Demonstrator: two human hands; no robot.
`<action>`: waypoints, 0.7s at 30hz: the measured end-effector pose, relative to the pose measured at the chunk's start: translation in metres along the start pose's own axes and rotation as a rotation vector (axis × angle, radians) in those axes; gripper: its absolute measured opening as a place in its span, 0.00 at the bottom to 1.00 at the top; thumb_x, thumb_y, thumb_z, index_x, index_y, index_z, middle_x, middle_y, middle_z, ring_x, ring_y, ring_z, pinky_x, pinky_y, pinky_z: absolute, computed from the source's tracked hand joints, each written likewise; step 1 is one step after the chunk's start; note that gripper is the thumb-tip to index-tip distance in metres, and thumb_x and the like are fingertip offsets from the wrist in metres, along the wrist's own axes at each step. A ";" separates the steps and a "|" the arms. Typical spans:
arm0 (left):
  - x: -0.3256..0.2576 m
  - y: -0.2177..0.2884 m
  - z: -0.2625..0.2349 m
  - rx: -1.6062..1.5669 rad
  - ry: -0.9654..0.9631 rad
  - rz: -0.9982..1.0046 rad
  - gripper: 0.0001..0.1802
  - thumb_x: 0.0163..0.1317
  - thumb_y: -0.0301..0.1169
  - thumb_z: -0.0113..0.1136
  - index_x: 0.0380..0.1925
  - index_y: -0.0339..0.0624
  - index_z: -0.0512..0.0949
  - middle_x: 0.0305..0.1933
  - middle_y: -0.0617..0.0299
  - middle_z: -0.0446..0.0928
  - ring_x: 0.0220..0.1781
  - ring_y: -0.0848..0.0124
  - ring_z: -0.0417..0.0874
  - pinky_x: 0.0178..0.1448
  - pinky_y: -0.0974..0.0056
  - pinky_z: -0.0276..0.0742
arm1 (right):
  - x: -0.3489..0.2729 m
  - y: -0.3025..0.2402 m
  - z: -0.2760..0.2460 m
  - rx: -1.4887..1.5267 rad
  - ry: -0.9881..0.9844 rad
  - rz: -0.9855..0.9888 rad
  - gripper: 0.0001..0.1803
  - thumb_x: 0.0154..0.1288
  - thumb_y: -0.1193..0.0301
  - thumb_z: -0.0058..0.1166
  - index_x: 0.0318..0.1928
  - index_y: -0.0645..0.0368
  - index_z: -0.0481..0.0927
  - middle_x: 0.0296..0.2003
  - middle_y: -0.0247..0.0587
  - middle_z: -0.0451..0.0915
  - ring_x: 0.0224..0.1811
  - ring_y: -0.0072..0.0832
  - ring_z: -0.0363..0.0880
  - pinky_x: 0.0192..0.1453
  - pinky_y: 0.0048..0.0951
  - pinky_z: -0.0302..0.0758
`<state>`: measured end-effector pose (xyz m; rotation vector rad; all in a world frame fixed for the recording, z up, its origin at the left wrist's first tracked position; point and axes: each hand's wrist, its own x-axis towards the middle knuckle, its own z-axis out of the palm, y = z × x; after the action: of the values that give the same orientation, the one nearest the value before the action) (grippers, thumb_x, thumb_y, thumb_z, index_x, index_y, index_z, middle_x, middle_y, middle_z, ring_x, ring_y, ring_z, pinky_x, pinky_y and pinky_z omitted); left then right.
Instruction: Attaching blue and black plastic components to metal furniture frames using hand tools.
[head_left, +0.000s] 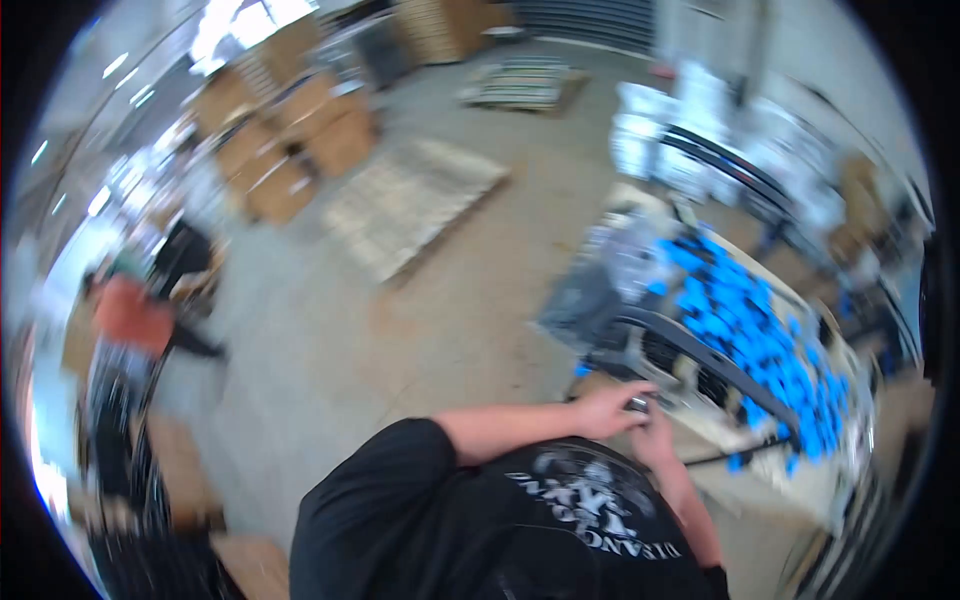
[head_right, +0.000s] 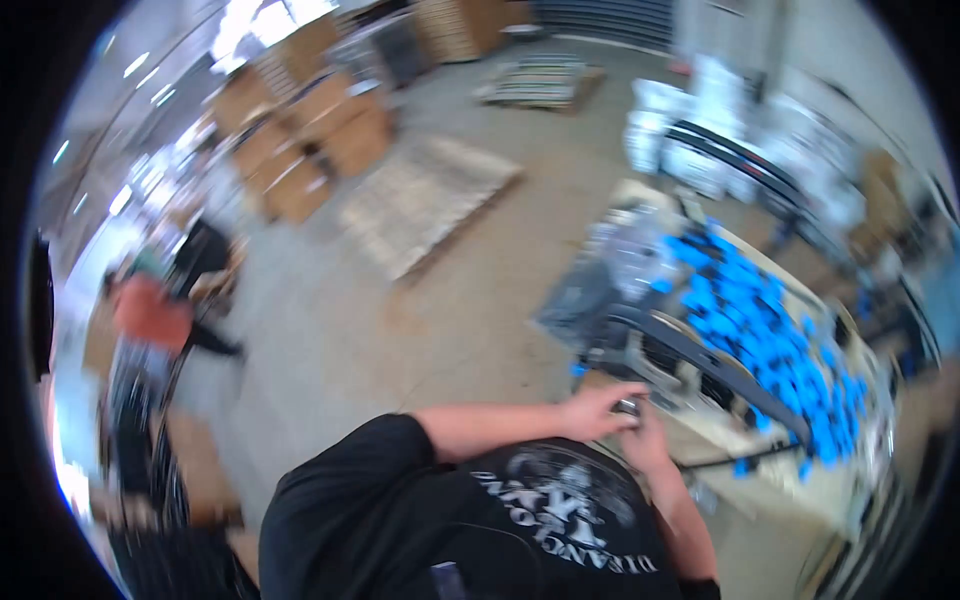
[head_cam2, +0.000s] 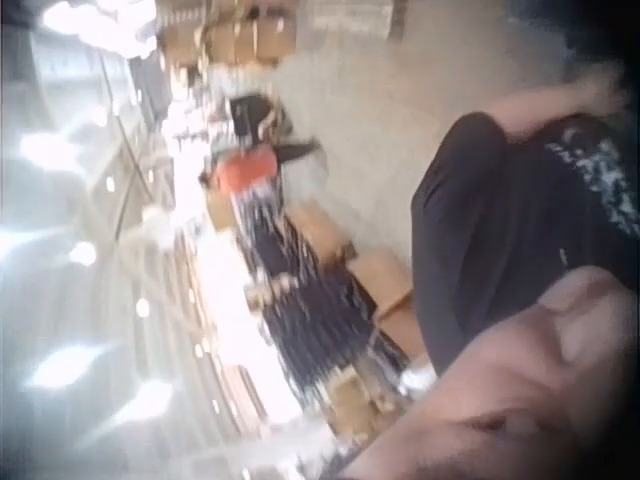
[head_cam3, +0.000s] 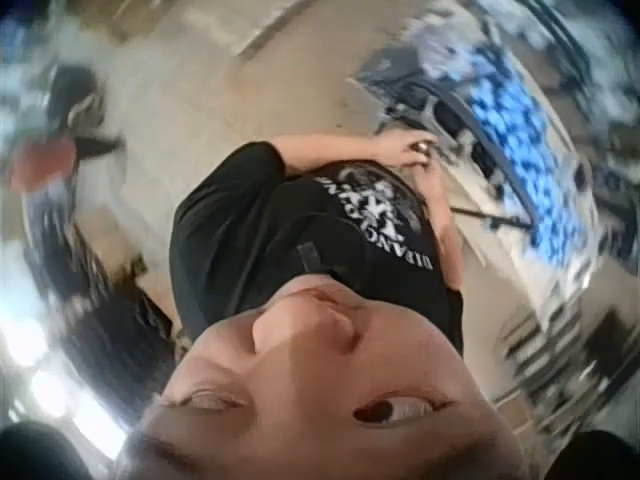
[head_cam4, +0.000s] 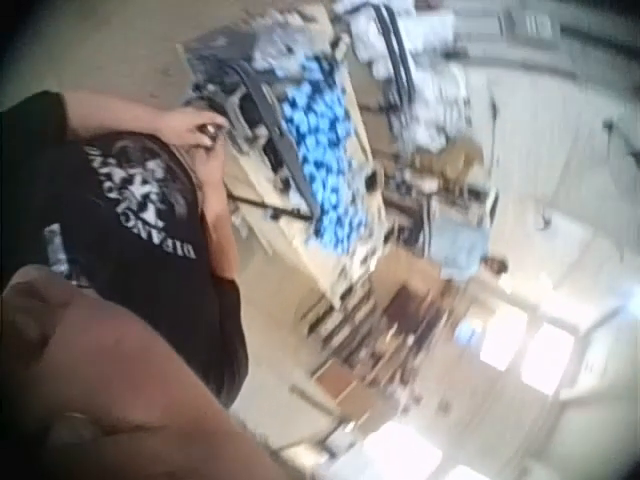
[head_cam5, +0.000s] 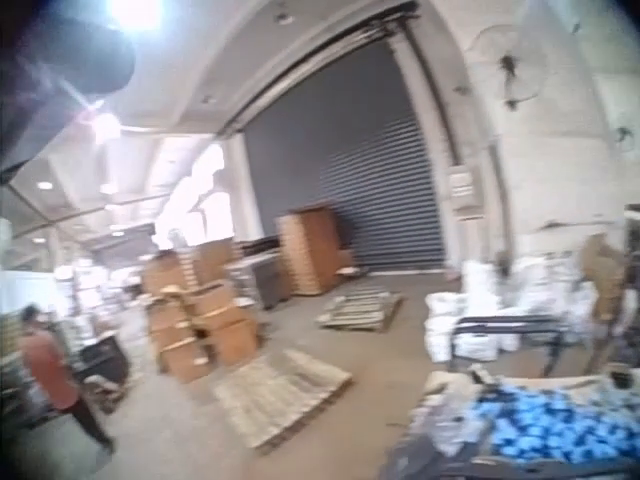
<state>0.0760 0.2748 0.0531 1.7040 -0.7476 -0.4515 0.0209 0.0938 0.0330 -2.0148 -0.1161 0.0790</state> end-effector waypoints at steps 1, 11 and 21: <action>-0.003 0.022 -0.006 -0.017 0.057 -0.028 0.31 0.69 0.38 0.61 0.68 0.40 0.64 0.56 0.45 0.79 0.59 0.54 0.82 0.63 0.53 0.75 | -0.001 0.002 -0.003 0.050 -0.015 -0.018 0.20 0.64 0.78 0.55 0.57 0.64 0.74 0.46 0.48 0.83 0.50 0.34 0.83 0.54 0.34 0.78; -0.106 0.006 -0.033 0.200 0.735 -0.439 0.21 0.63 0.46 0.69 0.41 0.39 0.80 0.38 0.49 0.83 0.40 0.58 0.86 0.46 0.55 0.80 | -0.035 0.107 -0.041 0.017 -0.172 0.248 0.13 0.68 0.70 0.51 0.48 0.66 0.74 0.31 0.34 0.73 0.33 0.22 0.69 0.37 0.27 0.70; -0.155 -0.085 -0.048 0.000 1.046 -0.569 0.17 0.67 0.35 0.65 0.46 0.37 0.70 0.34 0.60 0.79 0.32 0.75 0.76 0.35 0.67 0.72 | -0.025 0.094 -0.012 -0.228 -0.077 0.095 0.22 0.70 0.60 0.53 0.54 0.65 0.74 0.41 0.65 0.82 0.48 0.60 0.82 0.52 0.47 0.77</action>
<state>0.0161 0.4271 -0.0297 1.8291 0.5003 0.1037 0.0018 0.0394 -0.0468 -2.2450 -0.0812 0.2113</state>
